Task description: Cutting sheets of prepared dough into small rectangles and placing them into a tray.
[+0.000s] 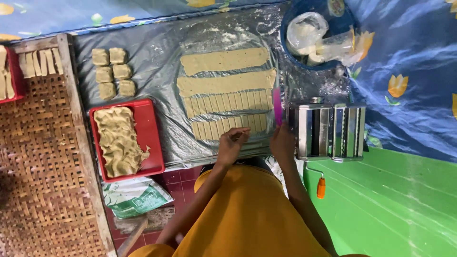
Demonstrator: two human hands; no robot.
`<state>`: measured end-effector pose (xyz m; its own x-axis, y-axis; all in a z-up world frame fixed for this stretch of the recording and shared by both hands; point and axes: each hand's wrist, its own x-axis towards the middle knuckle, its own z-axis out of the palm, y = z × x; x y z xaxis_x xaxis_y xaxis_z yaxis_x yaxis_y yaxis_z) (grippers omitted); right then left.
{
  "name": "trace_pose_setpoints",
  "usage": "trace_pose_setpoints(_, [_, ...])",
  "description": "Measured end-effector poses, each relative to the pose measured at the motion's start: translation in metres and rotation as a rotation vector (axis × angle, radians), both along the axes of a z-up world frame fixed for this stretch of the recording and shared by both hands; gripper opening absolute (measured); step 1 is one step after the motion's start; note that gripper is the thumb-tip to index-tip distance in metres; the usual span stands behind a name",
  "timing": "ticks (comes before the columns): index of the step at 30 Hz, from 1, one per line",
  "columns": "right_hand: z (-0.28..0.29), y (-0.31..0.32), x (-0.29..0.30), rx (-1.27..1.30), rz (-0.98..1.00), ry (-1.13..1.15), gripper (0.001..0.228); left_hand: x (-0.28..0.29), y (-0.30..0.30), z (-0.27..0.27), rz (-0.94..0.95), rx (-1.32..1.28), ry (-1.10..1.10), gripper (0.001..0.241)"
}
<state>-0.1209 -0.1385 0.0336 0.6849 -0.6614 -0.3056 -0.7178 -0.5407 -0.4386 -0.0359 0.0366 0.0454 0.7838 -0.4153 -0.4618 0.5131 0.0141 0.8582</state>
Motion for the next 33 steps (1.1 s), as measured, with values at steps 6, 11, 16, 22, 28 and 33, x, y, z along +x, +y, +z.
trace_pose_setpoints(6, [0.011,0.003,0.001,0.090,-0.046,0.046,0.036,0.004,0.002,-0.005,-0.027,-0.015,-0.011,0.018])
trace_pose_setpoints(11, [0.000,-0.004,-0.002,0.151,-0.053,-0.021,0.036,0.009,0.009,0.018,-0.034,-0.013,0.022,0.017])
trace_pose_setpoints(16, [-0.001,-0.002,-0.001,0.117,-0.049,0.066,0.037,0.011,0.013,0.009,-0.025,-0.027,-0.007,0.017])
trace_pose_setpoints(22, [-0.040,-0.008,0.001,0.099,-0.049,0.107,0.036,0.016,0.007,0.024,-0.013,-0.014,0.018,0.016])
trace_pose_setpoints(28, [-0.007,0.002,0.009,0.202,-0.079,0.078,0.033,0.013,-0.002,0.009,-0.076,0.015,0.119,0.033])
trace_pose_setpoints(33, [-0.011,0.003,-0.006,0.127,-0.062,0.200,0.036,0.013,-0.009,-0.002,-0.189,0.056,0.080,0.032])
